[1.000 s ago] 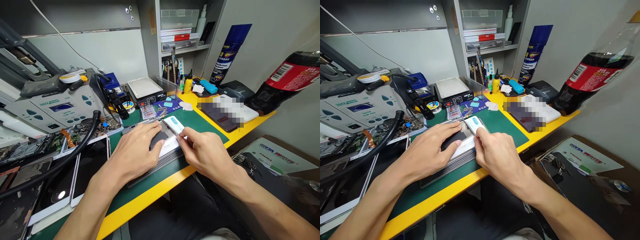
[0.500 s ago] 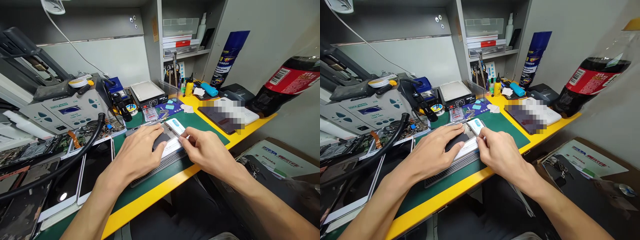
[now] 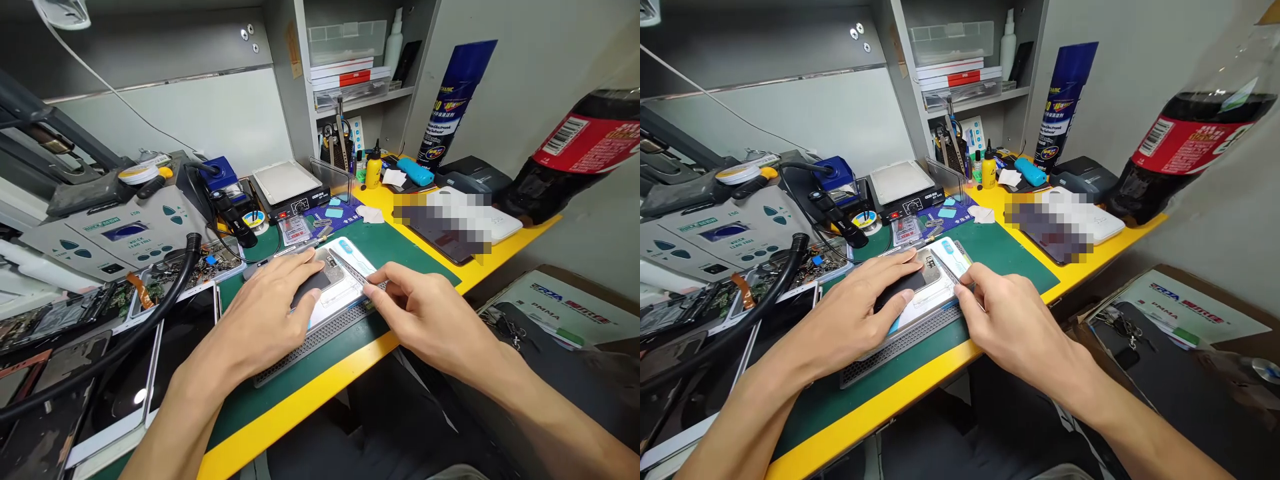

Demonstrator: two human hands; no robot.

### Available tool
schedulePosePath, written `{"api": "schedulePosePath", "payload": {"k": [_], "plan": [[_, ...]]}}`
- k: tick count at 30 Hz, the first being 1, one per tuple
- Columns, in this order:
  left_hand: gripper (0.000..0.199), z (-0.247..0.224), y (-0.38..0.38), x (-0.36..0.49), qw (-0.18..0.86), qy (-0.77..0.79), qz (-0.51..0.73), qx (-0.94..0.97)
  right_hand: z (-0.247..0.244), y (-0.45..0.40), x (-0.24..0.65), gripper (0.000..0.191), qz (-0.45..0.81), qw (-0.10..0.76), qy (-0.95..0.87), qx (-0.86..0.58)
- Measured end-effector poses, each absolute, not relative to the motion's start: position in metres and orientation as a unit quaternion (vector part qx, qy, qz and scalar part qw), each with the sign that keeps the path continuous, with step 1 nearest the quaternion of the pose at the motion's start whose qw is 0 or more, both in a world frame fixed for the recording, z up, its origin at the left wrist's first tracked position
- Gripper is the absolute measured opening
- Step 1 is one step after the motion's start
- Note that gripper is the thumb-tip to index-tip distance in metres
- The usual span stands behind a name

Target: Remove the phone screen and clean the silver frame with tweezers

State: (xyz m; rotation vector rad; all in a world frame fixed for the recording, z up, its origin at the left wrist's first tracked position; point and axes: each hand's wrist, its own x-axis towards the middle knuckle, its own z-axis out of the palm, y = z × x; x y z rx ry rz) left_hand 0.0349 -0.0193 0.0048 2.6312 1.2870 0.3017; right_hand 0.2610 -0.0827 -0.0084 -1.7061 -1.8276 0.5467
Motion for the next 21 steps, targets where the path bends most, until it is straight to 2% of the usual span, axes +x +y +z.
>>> {"api": "schedulePosePath", "payload": {"k": [7,14,18,21], "plan": [[0.046,0.006,-0.016,0.028,0.119,0.434,0.073,0.890,-0.005,-0.085,0.267,0.012,0.245,0.270,-0.671,-0.645],[0.043,0.007,-0.017,0.024,0.113,0.423,0.067,0.897,-0.010,-0.081,0.278,0.041,0.316,0.209,-0.673,-0.636],[0.042,0.011,-0.020,0.027,0.104,0.422,0.073,0.897,-0.018,-0.081,0.286,0.044,0.457,0.277,-0.605,-0.591],[0.039,0.013,-0.021,0.028,0.087,0.440,0.093,0.889,-0.022,-0.081,0.290,0.037,0.584,0.339,-0.509,-0.534]]}}
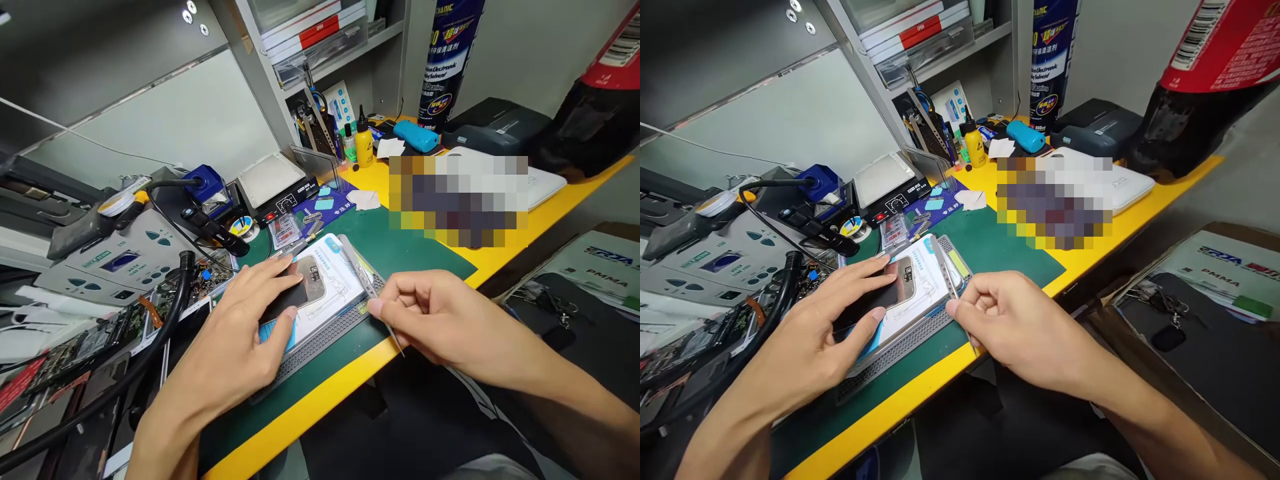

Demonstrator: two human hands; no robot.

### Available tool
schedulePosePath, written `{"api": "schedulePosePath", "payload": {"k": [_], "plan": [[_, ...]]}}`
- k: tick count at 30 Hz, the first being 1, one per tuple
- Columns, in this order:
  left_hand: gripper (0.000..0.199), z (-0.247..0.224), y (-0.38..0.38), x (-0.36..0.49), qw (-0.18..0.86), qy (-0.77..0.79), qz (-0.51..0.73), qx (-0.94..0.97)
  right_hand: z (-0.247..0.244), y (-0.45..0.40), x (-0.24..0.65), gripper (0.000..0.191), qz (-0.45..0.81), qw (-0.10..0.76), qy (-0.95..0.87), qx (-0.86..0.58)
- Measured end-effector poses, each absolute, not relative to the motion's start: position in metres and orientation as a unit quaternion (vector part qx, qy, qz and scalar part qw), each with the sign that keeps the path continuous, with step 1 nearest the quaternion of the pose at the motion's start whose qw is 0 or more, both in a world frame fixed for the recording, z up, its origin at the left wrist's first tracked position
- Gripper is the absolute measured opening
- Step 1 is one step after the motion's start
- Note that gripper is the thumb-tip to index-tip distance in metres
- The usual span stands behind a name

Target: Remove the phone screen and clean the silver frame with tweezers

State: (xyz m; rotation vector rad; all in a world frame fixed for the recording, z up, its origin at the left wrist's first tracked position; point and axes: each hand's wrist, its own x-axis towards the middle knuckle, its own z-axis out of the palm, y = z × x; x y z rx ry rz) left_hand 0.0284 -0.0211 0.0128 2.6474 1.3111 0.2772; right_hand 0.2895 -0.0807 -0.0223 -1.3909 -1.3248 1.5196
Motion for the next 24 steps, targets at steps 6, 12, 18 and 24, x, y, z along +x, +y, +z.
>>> {"api": "schedulePosePath", "payload": {"k": [6,12,18,24], "plan": [[0.041,0.016,-0.017,0.027,0.122,0.487,0.111,0.858,-0.026,-0.082,0.291,0.029,0.662,0.387,-0.441,-0.466],[0.063,0.024,-0.017,0.030,0.103,0.547,0.128,0.821,-0.027,-0.082,0.290,0.031,0.666,0.411,-0.452,-0.428],[0.027,0.038,-0.020,0.026,0.147,0.610,0.148,0.764,-0.021,-0.079,0.288,0.035,0.648,0.450,-0.459,-0.409],[0.020,0.062,-0.032,0.012,0.201,0.613,0.213,0.734,-0.007,-0.072,0.280,0.031,0.597,0.486,-0.487,-0.413]]}}
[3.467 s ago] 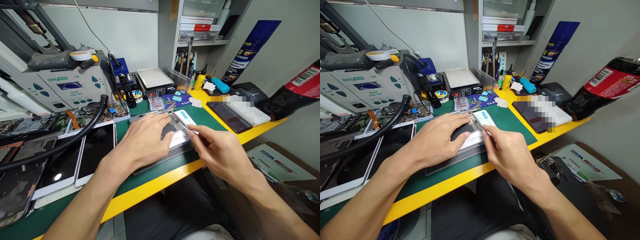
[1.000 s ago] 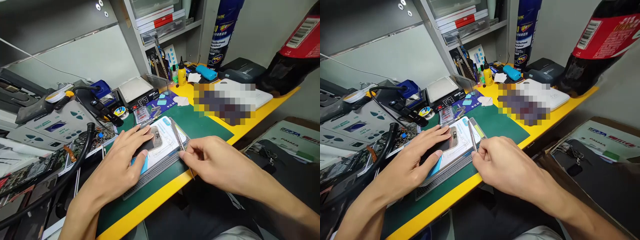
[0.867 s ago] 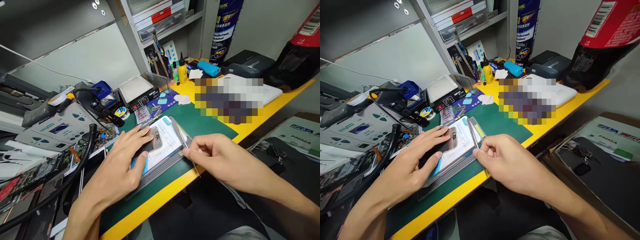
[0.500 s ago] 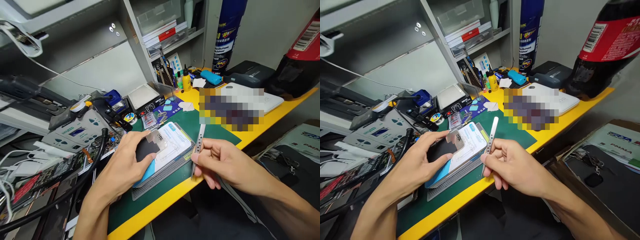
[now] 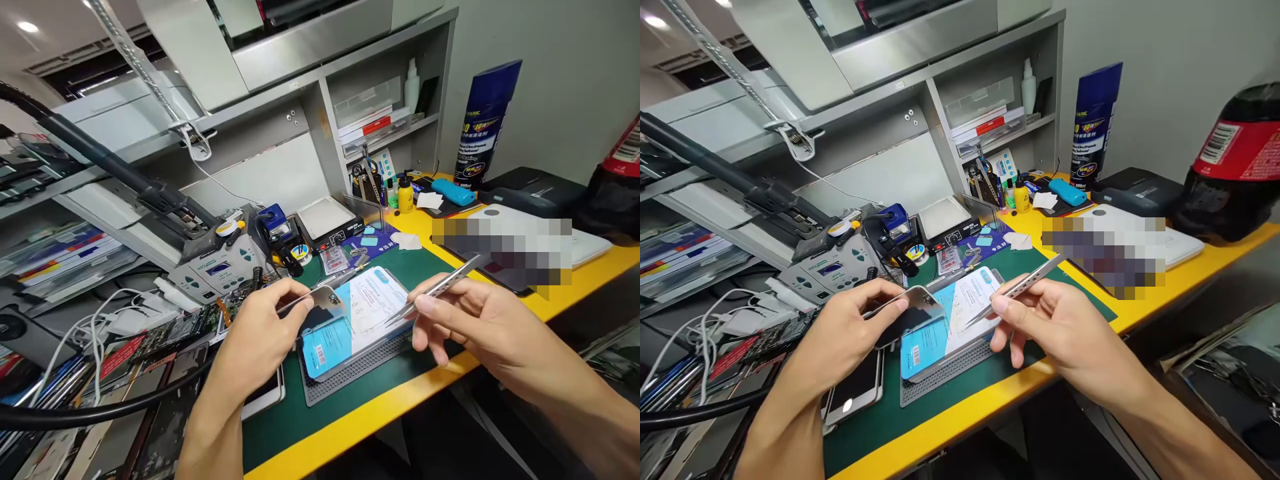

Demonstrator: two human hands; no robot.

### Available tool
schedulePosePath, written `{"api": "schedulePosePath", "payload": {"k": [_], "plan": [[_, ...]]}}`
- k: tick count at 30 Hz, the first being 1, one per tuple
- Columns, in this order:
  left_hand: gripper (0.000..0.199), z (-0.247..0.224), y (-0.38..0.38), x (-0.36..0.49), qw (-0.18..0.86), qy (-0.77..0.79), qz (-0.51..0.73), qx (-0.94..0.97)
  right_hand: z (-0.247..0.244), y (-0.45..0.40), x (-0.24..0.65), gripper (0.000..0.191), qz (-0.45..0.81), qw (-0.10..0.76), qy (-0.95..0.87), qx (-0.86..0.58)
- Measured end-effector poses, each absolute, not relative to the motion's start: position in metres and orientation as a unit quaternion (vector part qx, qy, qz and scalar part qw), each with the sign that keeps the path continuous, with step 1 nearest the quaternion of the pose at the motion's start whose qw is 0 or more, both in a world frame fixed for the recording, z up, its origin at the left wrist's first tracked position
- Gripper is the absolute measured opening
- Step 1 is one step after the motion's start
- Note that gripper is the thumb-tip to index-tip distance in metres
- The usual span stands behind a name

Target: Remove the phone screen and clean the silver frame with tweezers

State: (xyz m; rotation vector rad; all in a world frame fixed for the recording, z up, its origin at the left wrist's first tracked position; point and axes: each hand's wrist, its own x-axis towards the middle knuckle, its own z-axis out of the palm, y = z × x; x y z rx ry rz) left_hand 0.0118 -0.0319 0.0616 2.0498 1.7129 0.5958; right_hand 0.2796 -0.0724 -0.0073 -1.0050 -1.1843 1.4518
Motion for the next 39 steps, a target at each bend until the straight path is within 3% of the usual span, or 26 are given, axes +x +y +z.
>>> {"api": "schedulePosePath", "payload": {"k": [5,8,17,32,39], "plan": [[0.003,0.056,-0.045,0.009,0.199,0.484,0.426,0.738,0.010,-0.058,0.279,0.016,0.531,0.565,-0.513,-0.369],[0.008,0.042,-0.048,0.018,0.213,0.426,0.473,0.741,0.024,-0.048,0.277,0.007,0.473,0.631,-0.528,-0.315],[0.021,0.032,-0.051,0.028,0.221,0.407,0.474,0.749,0.025,-0.048,0.266,0.009,0.444,0.676,-0.526,-0.264],[0.003,0.041,-0.057,0.039,0.229,0.450,0.496,0.706,0.023,-0.053,0.257,0.011,0.407,0.693,-0.539,-0.253],[0.017,0.049,-0.064,0.045,0.309,0.475,0.471,0.676,0.023,-0.052,0.251,0.010,0.368,0.713,-0.533,-0.269]]}}
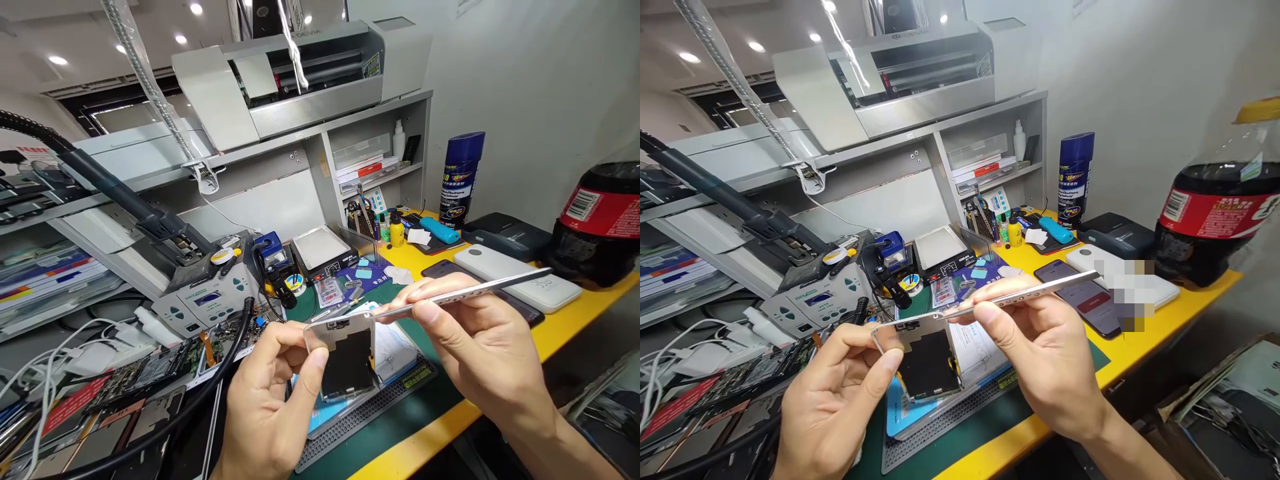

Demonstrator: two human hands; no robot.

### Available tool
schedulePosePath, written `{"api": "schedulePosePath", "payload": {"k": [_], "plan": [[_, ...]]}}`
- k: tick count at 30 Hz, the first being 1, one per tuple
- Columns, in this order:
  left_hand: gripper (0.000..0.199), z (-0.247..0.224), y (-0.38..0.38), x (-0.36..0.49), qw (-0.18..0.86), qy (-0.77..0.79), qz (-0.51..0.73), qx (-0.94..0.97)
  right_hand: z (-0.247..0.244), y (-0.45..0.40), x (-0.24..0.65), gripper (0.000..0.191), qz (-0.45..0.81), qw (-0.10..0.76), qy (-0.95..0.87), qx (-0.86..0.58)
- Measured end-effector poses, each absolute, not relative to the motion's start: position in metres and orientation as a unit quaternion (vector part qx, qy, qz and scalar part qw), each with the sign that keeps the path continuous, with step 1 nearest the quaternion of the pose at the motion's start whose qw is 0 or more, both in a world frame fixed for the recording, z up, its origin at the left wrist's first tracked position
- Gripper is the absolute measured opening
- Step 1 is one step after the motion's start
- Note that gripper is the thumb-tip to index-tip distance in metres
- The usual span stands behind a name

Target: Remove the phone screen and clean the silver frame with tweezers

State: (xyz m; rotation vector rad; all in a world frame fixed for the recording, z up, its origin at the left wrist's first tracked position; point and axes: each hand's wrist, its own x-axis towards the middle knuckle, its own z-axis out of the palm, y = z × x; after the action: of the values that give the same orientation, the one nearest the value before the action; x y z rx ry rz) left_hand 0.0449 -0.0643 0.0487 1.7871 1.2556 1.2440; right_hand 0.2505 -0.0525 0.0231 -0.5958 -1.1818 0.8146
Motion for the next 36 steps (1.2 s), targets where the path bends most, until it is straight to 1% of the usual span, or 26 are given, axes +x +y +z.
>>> {"api": "schedulePosePath", "payload": {"k": [4,8,11,13,16,18,20,23,25,31,36], "plan": [[0.022,0.047,-0.066,0.046,0.361,0.466,0.493,0.640,0.021,-0.054,0.247,0.013,0.345,0.728,-0.527,-0.268],[0.024,0.044,-0.064,0.044,0.375,0.454,0.495,0.639,0.018,-0.055,0.244,0.013,0.313,0.741,-0.524,-0.280],[0.026,0.043,-0.065,0.042,0.396,0.457,0.476,0.639,0.013,-0.057,0.243,0.017,0.272,0.743,-0.531,-0.304],[0.029,0.043,-0.067,0.042,0.410,0.468,0.468,0.627,0.009,-0.059,0.244,0.025,0.210,0.749,-0.544,-0.315],[0.031,0.044,-0.071,0.045,0.425,0.494,0.483,0.585,0.001,-0.062,0.247,0.043,0.113,0.746,-0.593,-0.281],[0.032,0.046,-0.072,0.046,0.433,0.496,0.479,0.581,-0.003,-0.063,0.248,0.054,0.087,0.721,-0.634,-0.266],[0.033,0.047,-0.070,0.044,0.434,0.487,0.464,0.599,-0.002,-0.064,0.248,0.058,0.059,0.703,-0.660,-0.259],[0.033,0.045,-0.066,0.039,0.441,0.461,0.452,0.623,0.005,-0.063,0.245,0.057,0.000,0.717,-0.659,-0.228],[0.033,0.044,-0.064,0.036,0.458,0.450,0.450,0.621,0.010,-0.061,0.242,0.054,-0.009,0.725,-0.654,-0.217],[0.035,0.045,-0.063,0.037,0.508,0.422,0.448,0.602,0.011,-0.059,0.240,0.055,-0.027,0.729,-0.651,-0.209],[0.033,0.047,-0.061,0.035,0.529,0.388,0.445,0.609,0.003,-0.064,0.248,0.062,-0.054,0.667,-0.705,-0.233]]}}
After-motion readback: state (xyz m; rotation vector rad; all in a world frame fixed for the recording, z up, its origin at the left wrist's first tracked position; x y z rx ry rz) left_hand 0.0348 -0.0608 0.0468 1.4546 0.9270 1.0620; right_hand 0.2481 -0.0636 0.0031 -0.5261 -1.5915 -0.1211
